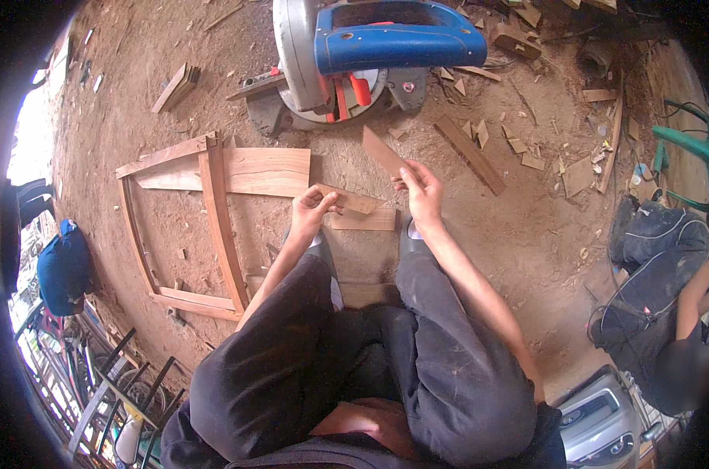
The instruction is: The person cuts small pieces of wood using a miter saw while sitting on the ground.
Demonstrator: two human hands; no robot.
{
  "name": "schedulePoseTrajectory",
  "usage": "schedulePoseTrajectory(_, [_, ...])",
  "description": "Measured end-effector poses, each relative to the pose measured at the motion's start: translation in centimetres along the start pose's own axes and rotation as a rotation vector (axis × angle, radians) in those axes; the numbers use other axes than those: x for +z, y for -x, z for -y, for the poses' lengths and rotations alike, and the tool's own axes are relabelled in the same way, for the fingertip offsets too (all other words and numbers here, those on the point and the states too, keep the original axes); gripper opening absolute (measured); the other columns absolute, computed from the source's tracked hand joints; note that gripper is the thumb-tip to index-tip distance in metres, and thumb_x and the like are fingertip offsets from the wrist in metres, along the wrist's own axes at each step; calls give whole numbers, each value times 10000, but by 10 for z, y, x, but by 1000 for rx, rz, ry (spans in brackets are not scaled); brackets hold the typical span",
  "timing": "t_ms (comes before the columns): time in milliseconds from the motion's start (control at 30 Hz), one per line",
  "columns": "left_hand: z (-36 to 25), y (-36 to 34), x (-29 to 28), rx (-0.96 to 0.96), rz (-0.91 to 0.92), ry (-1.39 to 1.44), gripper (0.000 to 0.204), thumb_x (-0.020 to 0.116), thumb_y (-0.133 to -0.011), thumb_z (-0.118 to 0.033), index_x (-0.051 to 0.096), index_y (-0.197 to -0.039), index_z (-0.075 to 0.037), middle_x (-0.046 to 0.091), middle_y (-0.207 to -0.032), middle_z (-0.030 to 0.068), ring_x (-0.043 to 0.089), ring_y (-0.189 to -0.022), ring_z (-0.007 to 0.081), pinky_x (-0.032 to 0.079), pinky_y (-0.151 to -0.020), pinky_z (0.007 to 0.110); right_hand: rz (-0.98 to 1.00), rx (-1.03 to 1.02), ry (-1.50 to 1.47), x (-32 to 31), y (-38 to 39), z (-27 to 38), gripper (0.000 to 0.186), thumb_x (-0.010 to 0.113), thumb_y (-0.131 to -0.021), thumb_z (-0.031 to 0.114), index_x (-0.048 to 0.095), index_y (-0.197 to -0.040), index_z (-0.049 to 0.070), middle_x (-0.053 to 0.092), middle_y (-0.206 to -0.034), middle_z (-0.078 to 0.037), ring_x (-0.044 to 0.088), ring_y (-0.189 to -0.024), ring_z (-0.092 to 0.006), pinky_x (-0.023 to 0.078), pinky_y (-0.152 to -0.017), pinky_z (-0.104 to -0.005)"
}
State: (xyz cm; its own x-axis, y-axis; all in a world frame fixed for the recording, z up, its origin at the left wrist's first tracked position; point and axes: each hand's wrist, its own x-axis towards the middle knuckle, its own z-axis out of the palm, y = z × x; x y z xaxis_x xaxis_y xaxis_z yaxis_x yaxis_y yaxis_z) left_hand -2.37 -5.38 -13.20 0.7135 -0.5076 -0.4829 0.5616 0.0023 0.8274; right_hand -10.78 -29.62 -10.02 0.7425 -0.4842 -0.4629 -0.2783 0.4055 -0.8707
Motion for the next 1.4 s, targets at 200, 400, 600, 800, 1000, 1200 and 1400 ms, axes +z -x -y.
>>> schedulePoseTrajectory(200, [-19,0,30,28,-77,35,304,721,-974,-66,616,-1241,32,692,-1000,78,704,-850,135,636,-720,284,386,209,391,-25,-1,3,222,651,-992,98,737,-1161,-18,750,-893,-47,678,-767,-88,548,-640,-263])
schedulePoseTrajectory(400, [-14,-1,23,27,-138,-238,454,739,-968,-87,521,-1358,-11,665,-1061,97,700,-863,140,616,-722,267,313,305,104,-11,7,0,266,611,-986,106,740,-1165,-41,754,-1027,-112,698,-827,-149,569,-670,-280])
schedulePoseTrajectory(600, [-13,-1,36,112,-250,-210,395,740,-971,-91,539,-1304,-22,668,-1106,103,700,-985,150,599,-758,273,348,395,-90,-11,15,-1,325,544,-1008,104,689,-1242,-69,735,-1135,-159,718,-913,-222,581,-762,-328])
schedulePoseTrajectory(800, [-3,-2,50,131,-288,-89,439,791,-926,-91,511,-1250,8,721,-1093,147,707,-983,171,607,-793,284,352,459,-217,-21,16,-10,352,533,-1023,120,648,-1287,-85,710,-1203,-175,714,-949,-233,579,-793,-340])
schedulePoseTrajectory(1000, [-4,4,38,51,-273,-103,493,753,-962,-98,454,-1344,-12,709,-1111,106,697,-965,137,583,-732,253,424,355,29,-8,19,-9,329,672,-968,56,668,-1280,-45,746,-1064,-99,701,-835,-141,573,-775,-288])
schedulePoseTrajectory(1200, [-36,11,4,-61,-61,56,469,720,-988,-131,526,-1405,-43,691,-1026,55,691,-969,137,598,-800,275,430,301,25,5,24,5,410,632,-988,53,588,-1390,-17,720,-1172,-121,689,-943,-132,570,-781,-280])
schedulePoseTrajectory(1400, [-133,-23,-111,225,-516,-94,474,785,-940,-237,612,-1343,-56,722,-1118,101,689,-910,153,568,-777,279,443,283,134,-16,16,-9,383,612,-1001,93,597,-1374,4,716,-1212,-112,691,-970,-141,566,-764,-277])
